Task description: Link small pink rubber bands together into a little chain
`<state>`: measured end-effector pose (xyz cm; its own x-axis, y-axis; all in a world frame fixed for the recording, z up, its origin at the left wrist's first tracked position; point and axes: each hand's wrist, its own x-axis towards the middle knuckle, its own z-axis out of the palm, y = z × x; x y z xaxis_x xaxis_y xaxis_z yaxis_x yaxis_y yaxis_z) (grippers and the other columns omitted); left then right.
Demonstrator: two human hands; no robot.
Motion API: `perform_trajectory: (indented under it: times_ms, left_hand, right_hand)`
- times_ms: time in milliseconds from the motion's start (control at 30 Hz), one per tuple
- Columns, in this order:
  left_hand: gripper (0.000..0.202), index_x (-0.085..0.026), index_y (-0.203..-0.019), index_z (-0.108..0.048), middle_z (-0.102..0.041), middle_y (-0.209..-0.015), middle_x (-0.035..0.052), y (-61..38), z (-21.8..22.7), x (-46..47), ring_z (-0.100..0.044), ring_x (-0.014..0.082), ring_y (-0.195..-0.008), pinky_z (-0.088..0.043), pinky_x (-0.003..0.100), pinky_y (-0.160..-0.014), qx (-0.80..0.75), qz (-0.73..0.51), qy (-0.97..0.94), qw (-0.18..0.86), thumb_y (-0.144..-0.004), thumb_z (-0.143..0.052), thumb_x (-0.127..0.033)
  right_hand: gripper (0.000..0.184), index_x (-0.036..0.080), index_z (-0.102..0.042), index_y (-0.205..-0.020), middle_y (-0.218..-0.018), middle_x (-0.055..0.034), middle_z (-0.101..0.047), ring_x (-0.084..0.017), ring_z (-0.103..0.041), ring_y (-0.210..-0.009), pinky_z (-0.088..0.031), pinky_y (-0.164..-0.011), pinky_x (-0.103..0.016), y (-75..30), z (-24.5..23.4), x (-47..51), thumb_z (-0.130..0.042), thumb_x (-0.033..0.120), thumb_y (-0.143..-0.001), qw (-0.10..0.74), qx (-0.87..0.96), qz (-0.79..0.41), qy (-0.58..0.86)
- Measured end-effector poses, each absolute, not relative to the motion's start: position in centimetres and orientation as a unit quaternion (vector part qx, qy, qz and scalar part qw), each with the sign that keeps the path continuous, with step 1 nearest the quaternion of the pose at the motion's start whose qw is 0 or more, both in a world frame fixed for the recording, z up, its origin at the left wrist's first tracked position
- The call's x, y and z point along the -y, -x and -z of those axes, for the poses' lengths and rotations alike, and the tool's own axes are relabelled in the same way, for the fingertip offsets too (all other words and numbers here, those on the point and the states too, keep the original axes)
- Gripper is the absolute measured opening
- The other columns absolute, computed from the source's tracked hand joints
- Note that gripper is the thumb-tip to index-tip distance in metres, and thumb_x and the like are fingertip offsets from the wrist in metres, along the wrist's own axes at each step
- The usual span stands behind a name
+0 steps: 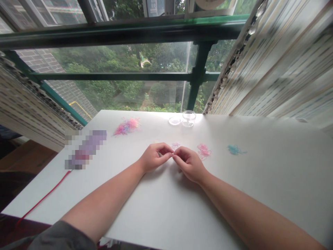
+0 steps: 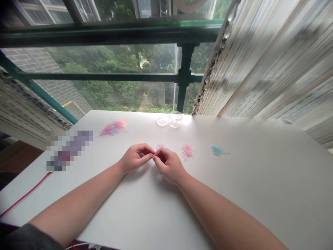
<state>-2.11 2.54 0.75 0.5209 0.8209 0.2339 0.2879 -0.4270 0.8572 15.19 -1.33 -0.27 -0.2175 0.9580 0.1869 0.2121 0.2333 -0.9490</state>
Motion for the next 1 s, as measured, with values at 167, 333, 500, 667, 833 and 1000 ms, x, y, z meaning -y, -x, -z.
perform_trajectory:
  times_ms: [167, 333, 500, 667, 833, 1000]
  left_hand:
    - [0.016, -0.013, -0.085, -0.065, -0.067, -0.081, 0.0054, 2.12, -0.68, -2.58, -0.059, 0.0124, -0.07, -0.047, 0.022, -0.064, -0.358, -0.332, -0.773, 0.405, -0.079, -0.058, -0.026]
    - [0.017, -0.013, -0.086, -0.065, -0.067, -0.081, 0.0056, 2.14, -0.63, -2.61, -0.06, 0.0126, -0.07, -0.047, 0.022, -0.064, -0.357, -0.331, -0.772, 0.407, -0.079, -0.058, -0.026]
    - [0.019, -0.013, -0.086, -0.065, -0.067, -0.081, 0.0062, 2.12, -0.68, -2.6, -0.06, 0.0132, -0.07, -0.047, 0.023, -0.064, -0.359, -0.329, -0.772, 0.408, -0.079, -0.058, -0.028]
    - [0.019, -0.013, -0.086, -0.066, -0.067, -0.08, 0.006, 2.11, -0.74, -2.59, -0.059, 0.0128, -0.069, -0.047, 0.022, -0.063, -0.36, -0.329, -0.774, 0.405, -0.079, -0.058, -0.028]
    - [0.02, -0.013, -0.086, -0.066, -0.067, -0.078, 0.006, 2.12, -0.7, -2.63, -0.059, 0.0128, -0.068, -0.047, 0.023, -0.062, -0.357, -0.332, -0.772, 0.407, -0.079, -0.058, -0.029]
    - [0.02, -0.012, -0.086, -0.066, -0.067, -0.079, 0.0064, 2.15, -0.66, -2.66, -0.059, 0.0126, -0.068, -0.047, 0.022, -0.062, -0.358, -0.328, -0.773, 0.409, -0.079, -0.058, -0.029]
  right_hand:
    - [0.011, 0.017, -0.053, -0.075, -0.062, 0.0015, -0.051, -0.01, -0.045, -0.055, -0.036, -0.052, -0.022, -15.2, 0.35, 1.3, -0.053, 0.026, -0.081, 0.435, 0.656, -0.423, 0.448]
    - [0.012, 0.017, -0.054, -0.075, -0.062, 0.0016, -0.051, -0.01, -0.045, -0.055, -0.036, -0.052, -0.022, -15.21, 0.28, 1.29, -0.053, 0.027, -0.081, 0.436, 0.656, -0.424, 0.447]
    - [0.014, 0.017, -0.055, -0.074, -0.062, 0.0014, -0.052, -0.01, -0.045, -0.055, -0.036, -0.052, -0.023, -15.22, 0.22, 1.28, -0.054, 0.029, -0.081, 0.437, 0.656, -0.422, 0.449]
    - [0.013, 0.017, -0.054, -0.075, -0.063, 0.0008, -0.053, -0.011, -0.046, -0.056, -0.037, -0.053, -0.023, -15.23, 0.25, 1.26, -0.053, 0.028, -0.081, 0.437, 0.66, -0.418, 0.446]
    - [0.013, 0.017, -0.054, -0.074, -0.062, 0.0013, -0.052, -0.01, -0.045, -0.055, -0.036, -0.051, -0.022, -15.22, 0.22, 1.3, -0.053, 0.028, -0.081, 0.437, 0.657, -0.421, 0.448]
    - [0.014, 0.017, -0.054, -0.074, -0.06, 0.0019, -0.05, -0.01, -0.044, -0.052, -0.035, -0.05, -0.022, -15.19, 0.11, 1.36, -0.053, 0.029, -0.081, 0.433, 0.654, -0.426, 0.451]
